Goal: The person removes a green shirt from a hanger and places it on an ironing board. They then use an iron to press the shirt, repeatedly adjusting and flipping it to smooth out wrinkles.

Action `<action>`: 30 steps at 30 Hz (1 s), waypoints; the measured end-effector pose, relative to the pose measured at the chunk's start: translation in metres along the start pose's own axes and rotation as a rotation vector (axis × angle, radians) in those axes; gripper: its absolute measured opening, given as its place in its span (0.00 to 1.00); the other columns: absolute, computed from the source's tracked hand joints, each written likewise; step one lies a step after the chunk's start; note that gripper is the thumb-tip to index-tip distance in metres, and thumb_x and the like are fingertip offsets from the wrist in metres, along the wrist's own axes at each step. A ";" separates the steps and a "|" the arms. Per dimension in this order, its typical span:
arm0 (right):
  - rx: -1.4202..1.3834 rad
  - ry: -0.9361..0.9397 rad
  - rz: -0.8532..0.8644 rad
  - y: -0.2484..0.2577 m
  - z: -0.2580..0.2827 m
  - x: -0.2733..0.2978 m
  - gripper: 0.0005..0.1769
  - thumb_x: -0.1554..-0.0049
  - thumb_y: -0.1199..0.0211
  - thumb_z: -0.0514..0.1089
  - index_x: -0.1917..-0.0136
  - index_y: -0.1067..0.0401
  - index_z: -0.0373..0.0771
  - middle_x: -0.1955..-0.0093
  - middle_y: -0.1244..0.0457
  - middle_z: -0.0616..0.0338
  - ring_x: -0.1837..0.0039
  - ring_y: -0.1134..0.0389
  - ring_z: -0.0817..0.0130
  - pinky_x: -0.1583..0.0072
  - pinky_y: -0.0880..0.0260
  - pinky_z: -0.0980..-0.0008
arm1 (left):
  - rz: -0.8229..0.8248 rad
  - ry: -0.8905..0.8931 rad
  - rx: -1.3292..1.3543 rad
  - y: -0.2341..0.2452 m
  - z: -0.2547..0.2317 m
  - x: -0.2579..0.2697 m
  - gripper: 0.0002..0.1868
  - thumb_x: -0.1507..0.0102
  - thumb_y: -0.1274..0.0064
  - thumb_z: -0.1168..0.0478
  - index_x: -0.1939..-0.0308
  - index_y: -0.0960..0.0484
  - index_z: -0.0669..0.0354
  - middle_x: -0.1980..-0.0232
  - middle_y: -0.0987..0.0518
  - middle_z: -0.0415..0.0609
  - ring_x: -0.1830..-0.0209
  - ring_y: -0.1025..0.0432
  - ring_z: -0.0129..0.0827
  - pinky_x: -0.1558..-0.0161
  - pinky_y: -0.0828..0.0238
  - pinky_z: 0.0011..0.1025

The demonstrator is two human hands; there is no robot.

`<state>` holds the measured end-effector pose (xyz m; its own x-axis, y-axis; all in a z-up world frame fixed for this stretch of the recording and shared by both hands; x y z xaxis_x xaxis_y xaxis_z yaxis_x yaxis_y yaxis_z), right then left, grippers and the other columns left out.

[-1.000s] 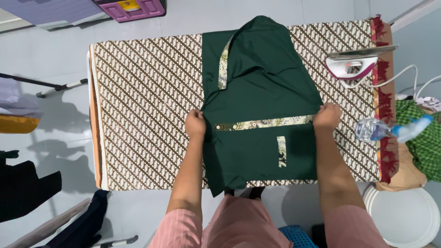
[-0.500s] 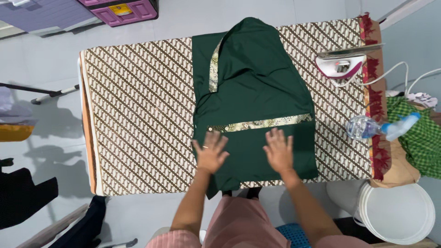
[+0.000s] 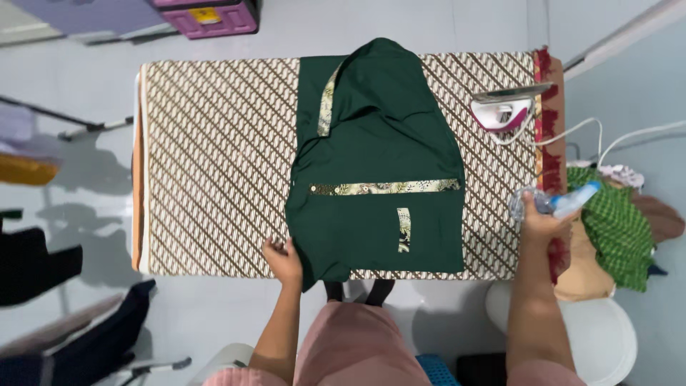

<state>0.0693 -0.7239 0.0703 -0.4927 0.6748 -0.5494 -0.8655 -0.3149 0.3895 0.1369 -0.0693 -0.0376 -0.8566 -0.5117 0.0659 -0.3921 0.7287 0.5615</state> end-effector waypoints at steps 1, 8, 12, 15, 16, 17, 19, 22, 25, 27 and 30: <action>-0.051 0.030 0.043 -0.006 0.004 -0.014 0.56 0.46 0.19 0.32 0.21 0.59 0.26 0.27 0.47 0.41 0.28 0.42 0.53 0.29 0.40 0.56 | -0.003 0.063 -0.013 0.008 0.010 0.014 0.28 0.36 0.38 0.56 0.39 0.29 0.66 0.54 0.23 0.55 0.57 0.27 0.36 0.50 0.29 0.34; 0.014 -0.105 0.690 -0.069 0.027 -0.028 0.29 0.43 0.34 0.35 0.31 0.38 0.37 0.46 0.37 0.53 0.48 0.34 0.67 0.42 0.31 0.65 | 0.103 0.260 -0.169 0.012 0.033 0.031 0.20 0.41 0.35 0.48 0.62 0.17 0.64 0.70 0.18 0.51 0.70 0.23 0.39 0.61 0.27 0.36; -0.045 0.032 1.104 -0.102 0.098 0.052 0.28 0.50 0.29 0.43 0.37 0.29 0.38 0.49 0.33 0.51 0.50 0.32 0.65 0.48 0.31 0.66 | 0.180 0.277 -0.301 0.010 0.043 0.026 0.22 0.38 0.41 0.43 0.66 0.15 0.62 0.66 0.16 0.58 0.65 0.22 0.50 0.57 0.26 0.42; -0.236 -0.035 1.421 -0.123 0.175 0.113 0.24 0.53 0.29 0.44 0.43 0.26 0.39 0.54 0.30 0.56 0.56 0.30 0.68 0.52 0.30 0.68 | 0.200 0.340 -0.340 0.018 0.055 0.034 0.26 0.36 0.45 0.40 0.67 0.14 0.61 0.64 0.16 0.62 0.60 0.22 0.54 0.53 0.27 0.45; -0.277 -0.041 1.456 -0.124 0.197 0.126 0.19 0.52 0.30 0.44 0.46 0.25 0.39 0.56 0.29 0.57 0.56 0.29 0.70 0.52 0.29 0.68 | 0.200 0.350 -0.324 0.023 0.057 0.036 0.26 0.36 0.45 0.40 0.67 0.14 0.62 0.63 0.16 0.61 0.59 0.22 0.55 0.52 0.27 0.44; -0.318 -0.048 1.491 -0.121 0.216 0.136 0.15 0.51 0.30 0.44 0.50 0.24 0.39 0.59 0.29 0.59 0.57 0.28 0.71 0.53 0.29 0.69 | 0.200 0.360 -0.307 0.029 0.058 0.038 0.26 0.36 0.46 0.40 0.67 0.14 0.62 0.63 0.16 0.61 0.58 0.22 0.55 0.51 0.27 0.44; -0.251 -0.032 1.497 -0.108 0.235 0.147 0.12 0.50 0.30 0.44 0.52 0.24 0.40 0.62 0.30 0.60 0.61 0.30 0.70 0.56 0.30 0.68 | 0.211 0.360 -0.299 0.045 0.057 0.047 0.23 0.38 0.44 0.43 0.65 0.14 0.62 0.62 0.16 0.60 0.58 0.22 0.54 0.52 0.27 0.44; -0.190 -0.058 1.484 -0.079 0.232 0.150 0.11 0.49 0.30 0.45 0.53 0.24 0.40 0.65 0.32 0.60 0.64 0.32 0.70 0.59 0.32 0.67 | 0.201 0.393 -0.275 0.076 0.051 0.052 0.21 0.38 0.44 0.45 0.63 0.13 0.61 0.62 0.15 0.58 0.58 0.21 0.50 0.51 0.27 0.41; -0.123 -0.219 1.498 -0.032 0.188 0.148 0.11 0.49 0.31 0.46 0.54 0.24 0.42 0.68 0.33 0.59 0.65 0.34 0.70 0.62 0.34 0.67 | 0.202 0.451 -0.248 0.105 0.041 0.061 0.20 0.37 0.44 0.46 0.63 0.13 0.61 0.63 0.14 0.54 0.59 0.20 0.45 0.51 0.26 0.39; -0.016 -0.169 1.384 0.003 0.152 0.134 0.10 0.50 0.31 0.46 0.55 0.23 0.42 0.69 0.33 0.60 0.66 0.34 0.70 0.61 0.34 0.67 | 0.208 0.477 -0.223 0.118 0.031 0.066 0.19 0.37 0.44 0.47 0.62 0.13 0.60 0.64 0.13 0.52 0.59 0.19 0.43 0.51 0.26 0.38; 0.105 -0.229 1.274 0.052 0.098 0.111 0.10 0.48 0.32 0.46 0.55 0.23 0.40 0.70 0.35 0.57 0.67 0.35 0.68 0.61 0.35 0.65 | 0.225 0.484 -0.212 0.126 0.016 0.075 0.18 0.36 0.45 0.48 0.61 0.14 0.60 0.64 0.13 0.52 0.59 0.19 0.42 0.51 0.25 0.37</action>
<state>-0.0218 -0.5996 0.1024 -0.9232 0.0423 0.3820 0.2142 -0.7686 0.6027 0.0178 -0.0092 0.0250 -0.6405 -0.5413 0.5448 -0.0995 0.7619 0.6400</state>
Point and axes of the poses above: each hand's wrist, its own x-axis away from the middle knuckle, its own y-axis out of the back of the hand, z = x × y, the point moved 6 cm from there along -x, towards the middle knuckle
